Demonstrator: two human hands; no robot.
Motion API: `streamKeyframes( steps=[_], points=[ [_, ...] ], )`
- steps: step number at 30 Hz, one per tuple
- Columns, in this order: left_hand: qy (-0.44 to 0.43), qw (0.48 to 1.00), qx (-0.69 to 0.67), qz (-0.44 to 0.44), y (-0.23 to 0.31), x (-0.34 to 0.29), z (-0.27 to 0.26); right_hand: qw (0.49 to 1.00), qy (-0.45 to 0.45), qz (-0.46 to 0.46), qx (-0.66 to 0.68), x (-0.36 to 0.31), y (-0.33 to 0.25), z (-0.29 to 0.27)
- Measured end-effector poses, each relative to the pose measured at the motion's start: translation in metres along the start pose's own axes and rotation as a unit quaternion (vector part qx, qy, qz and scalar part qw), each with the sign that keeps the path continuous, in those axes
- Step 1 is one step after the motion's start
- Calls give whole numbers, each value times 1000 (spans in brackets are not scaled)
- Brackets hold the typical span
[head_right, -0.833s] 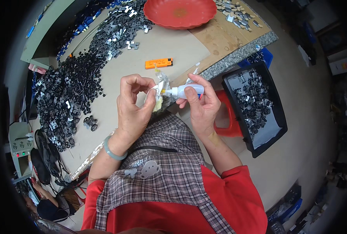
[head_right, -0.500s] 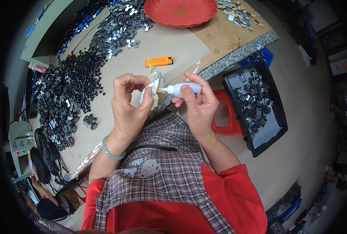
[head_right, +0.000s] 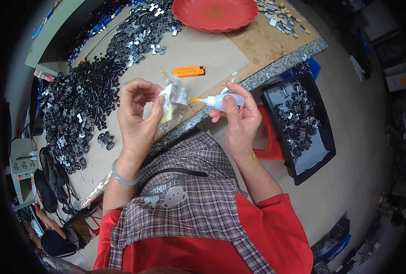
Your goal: Assembling small plastic components at a factory workbench, using glue and a lighter to melt materials.
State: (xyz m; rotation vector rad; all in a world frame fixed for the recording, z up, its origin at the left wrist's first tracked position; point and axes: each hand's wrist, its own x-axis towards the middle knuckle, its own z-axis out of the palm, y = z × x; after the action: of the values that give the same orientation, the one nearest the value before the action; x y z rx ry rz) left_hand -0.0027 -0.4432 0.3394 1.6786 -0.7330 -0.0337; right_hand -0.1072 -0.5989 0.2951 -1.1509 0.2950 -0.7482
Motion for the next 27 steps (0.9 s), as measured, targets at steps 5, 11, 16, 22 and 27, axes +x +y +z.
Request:
streamKeyframes(
  steps=[5,11,16,22,27],
  points=[
    [-38,999,-10,1,2,-3,5,1000,-12,8,-5,-1,1,2],
    [-49,994,58,75,2,-4,10,1000,-3,29,-5,-2,3,6],
    [-41,986,116,114,-1,-2,10,997,-15,80,14,-3,2,8],
    [-17,985,125,120,-4,2,2,988,-14,141,58,1,9,-3],
    [-5,987,118,106,-4,10,-6,981,-2,172,88,2,11,-6]
  ],
)
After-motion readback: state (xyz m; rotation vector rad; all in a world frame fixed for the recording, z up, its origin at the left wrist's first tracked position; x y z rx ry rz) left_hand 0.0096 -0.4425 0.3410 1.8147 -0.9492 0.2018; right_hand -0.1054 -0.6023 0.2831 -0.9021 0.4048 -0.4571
